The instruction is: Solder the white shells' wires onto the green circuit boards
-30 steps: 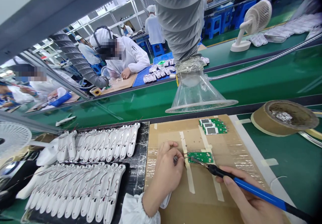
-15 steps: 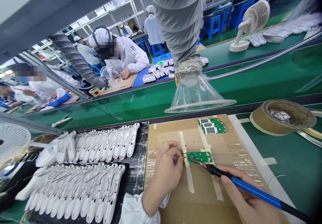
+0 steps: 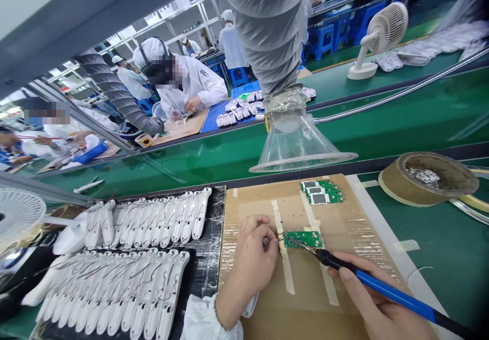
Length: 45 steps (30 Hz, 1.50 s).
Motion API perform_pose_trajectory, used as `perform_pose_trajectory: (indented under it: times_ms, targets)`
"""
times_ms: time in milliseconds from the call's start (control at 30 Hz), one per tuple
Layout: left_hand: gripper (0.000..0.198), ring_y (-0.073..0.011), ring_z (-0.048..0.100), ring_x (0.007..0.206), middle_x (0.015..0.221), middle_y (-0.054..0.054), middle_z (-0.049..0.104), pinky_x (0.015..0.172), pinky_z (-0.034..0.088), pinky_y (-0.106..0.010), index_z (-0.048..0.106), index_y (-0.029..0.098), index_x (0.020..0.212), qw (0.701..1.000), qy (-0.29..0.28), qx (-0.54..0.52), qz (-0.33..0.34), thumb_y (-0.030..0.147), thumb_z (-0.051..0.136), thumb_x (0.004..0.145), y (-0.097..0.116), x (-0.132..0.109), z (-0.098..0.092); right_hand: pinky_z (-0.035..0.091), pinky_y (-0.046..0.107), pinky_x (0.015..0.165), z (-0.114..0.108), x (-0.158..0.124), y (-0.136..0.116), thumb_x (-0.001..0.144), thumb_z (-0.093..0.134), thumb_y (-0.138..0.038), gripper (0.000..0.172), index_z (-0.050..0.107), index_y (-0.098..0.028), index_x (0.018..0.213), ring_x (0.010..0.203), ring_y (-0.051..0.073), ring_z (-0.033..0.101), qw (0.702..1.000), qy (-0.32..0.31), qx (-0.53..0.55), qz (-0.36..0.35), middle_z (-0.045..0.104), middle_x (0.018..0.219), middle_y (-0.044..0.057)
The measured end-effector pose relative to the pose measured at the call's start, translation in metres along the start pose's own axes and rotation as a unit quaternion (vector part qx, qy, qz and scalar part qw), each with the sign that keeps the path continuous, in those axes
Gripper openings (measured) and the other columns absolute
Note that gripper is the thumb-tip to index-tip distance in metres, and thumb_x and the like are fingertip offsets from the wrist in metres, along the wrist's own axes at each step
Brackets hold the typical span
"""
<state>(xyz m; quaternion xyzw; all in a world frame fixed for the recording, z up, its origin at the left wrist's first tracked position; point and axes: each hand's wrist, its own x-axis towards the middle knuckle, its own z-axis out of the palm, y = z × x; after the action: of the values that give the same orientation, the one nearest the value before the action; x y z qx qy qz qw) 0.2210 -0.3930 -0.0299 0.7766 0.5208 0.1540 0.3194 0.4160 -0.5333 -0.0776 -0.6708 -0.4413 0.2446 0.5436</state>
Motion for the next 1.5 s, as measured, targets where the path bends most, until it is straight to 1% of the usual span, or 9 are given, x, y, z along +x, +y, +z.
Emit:
perform_pose_trajectory:
  times_ms: [133, 367, 567, 667, 767, 1000, 1300, 1400, 1500]
  targets:
    - [0.023, -0.0297, 0.059, 0.128, 0.122, -0.007, 0.064, 0.109, 0.047, -0.053, 0.06, 0.02, 0.075, 1.0, 0.006, 0.001, 0.009, 0.0, 0.059, 0.086, -0.001, 0.0, 0.001, 0.061, 0.009, 0.07, 0.002, 0.0, -0.002, 0.102, 0.067, -0.039, 0.015, 0.081, -0.035, 0.107, 0.079, 0.017, 0.083, 1.0, 0.018, 0.016, 0.008, 0.084, 0.095, -0.003]
    - [0.022, -0.029, 0.059, 0.124, 0.119, -0.007, 0.064, 0.107, 0.047, -0.052, 0.06, 0.02, 0.077, 1.0, 0.007, 0.001, 0.027, 0.0, 0.059, 0.087, 0.001, 0.001, 0.002, 0.061, 0.01, 0.074, 0.005, -0.001, -0.002, 0.102, 0.067, -0.043, 0.018, 0.082, -0.033, 0.108, 0.083, 0.016, 0.082, 1.0, 0.018, 0.003, 0.016, 0.084, 0.099, 0.0]
    - [0.023, -0.0283, 0.059, 0.122, 0.118, -0.007, 0.063, 0.106, 0.046, -0.052, 0.059, 0.02, 0.076, 1.0, 0.006, 0.005, 0.03, -0.001, 0.058, 0.087, 0.001, 0.004, 0.004, 0.06, 0.008, 0.072, 0.003, 0.003, -0.009, 0.101, 0.067, -0.04, 0.017, 0.082, -0.034, 0.105, 0.081, 0.015, 0.082, 1.0, 0.011, -0.007, -0.005, 0.083, 0.096, -0.003]
    - [0.023, -0.0279, 0.059, 0.123, 0.119, -0.007, 0.063, 0.107, 0.046, -0.051, 0.059, 0.02, 0.077, 1.0, 0.006, 0.004, 0.027, -0.001, 0.058, 0.087, 0.0, 0.004, 0.004, 0.06, 0.009, 0.074, 0.004, 0.004, -0.01, 0.101, 0.068, -0.04, 0.017, 0.082, -0.033, 0.106, 0.083, 0.015, 0.083, 1.0, 0.008, -0.008, -0.003, 0.084, 0.1, -0.002]
    - [0.023, -0.0279, 0.059, 0.122, 0.118, -0.007, 0.063, 0.107, 0.045, -0.051, 0.059, 0.019, 0.077, 1.0, 0.007, 0.009, 0.026, -0.001, 0.059, 0.086, 0.0, 0.004, 0.004, 0.062, 0.012, 0.073, 0.005, 0.003, -0.008, 0.1, 0.069, -0.041, 0.017, 0.082, -0.033, 0.107, 0.085, 0.017, 0.083, 1.0, 0.004, 0.003, 0.006, 0.084, 0.103, 0.0]
    - [0.022, -0.028, 0.059, 0.122, 0.119, -0.007, 0.064, 0.106, 0.045, -0.051, 0.06, 0.019, 0.077, 0.999, 0.006, 0.016, 0.03, -0.001, 0.058, 0.086, 0.0, 0.004, 0.003, 0.062, 0.012, 0.071, 0.002, -0.001, -0.004, 0.102, 0.067, -0.043, 0.02, 0.082, -0.031, 0.107, 0.081, 0.019, 0.083, 1.0, 0.014, 0.012, 0.02, 0.084, 0.1, 0.002]
    - [0.022, -0.0289, 0.06, 0.122, 0.118, -0.008, 0.064, 0.105, 0.047, -0.053, 0.06, 0.019, 0.077, 0.999, 0.014, 0.019, 0.042, -0.001, 0.057, 0.086, -0.001, 0.003, 0.004, 0.063, 0.012, 0.073, -0.002, -0.003, 0.002, 0.104, 0.066, -0.039, 0.018, 0.081, -0.031, 0.111, 0.084, 0.018, 0.083, 1.0, -0.003, 0.0, 0.005, 0.084, 0.1, -0.001]
    - [0.022, -0.0286, 0.061, 0.121, 0.117, -0.008, 0.064, 0.104, 0.049, -0.052, 0.061, 0.02, 0.079, 0.999, 0.019, 0.011, 0.05, -0.001, 0.058, 0.086, -0.002, 0.002, 0.004, 0.064, 0.013, 0.071, -0.002, -0.002, 0.004, 0.104, 0.066, -0.042, 0.02, 0.081, -0.03, 0.11, 0.084, 0.02, 0.083, 1.0, 0.005, 0.005, 0.018, 0.084, 0.1, 0.001]
    - [0.021, -0.0285, 0.06, 0.125, 0.12, -0.008, 0.063, 0.106, 0.051, -0.052, 0.064, 0.021, 0.083, 0.998, 0.019, 0.004, 0.052, 0.001, 0.059, 0.09, -0.002, -0.001, 0.003, 0.065, 0.015, 0.071, -0.002, -0.004, 0.004, 0.103, 0.067, -0.046, 0.023, 0.082, -0.03, 0.11, 0.088, 0.022, 0.083, 0.999, -0.009, 0.009, 0.044, 0.084, 0.102, 0.001]
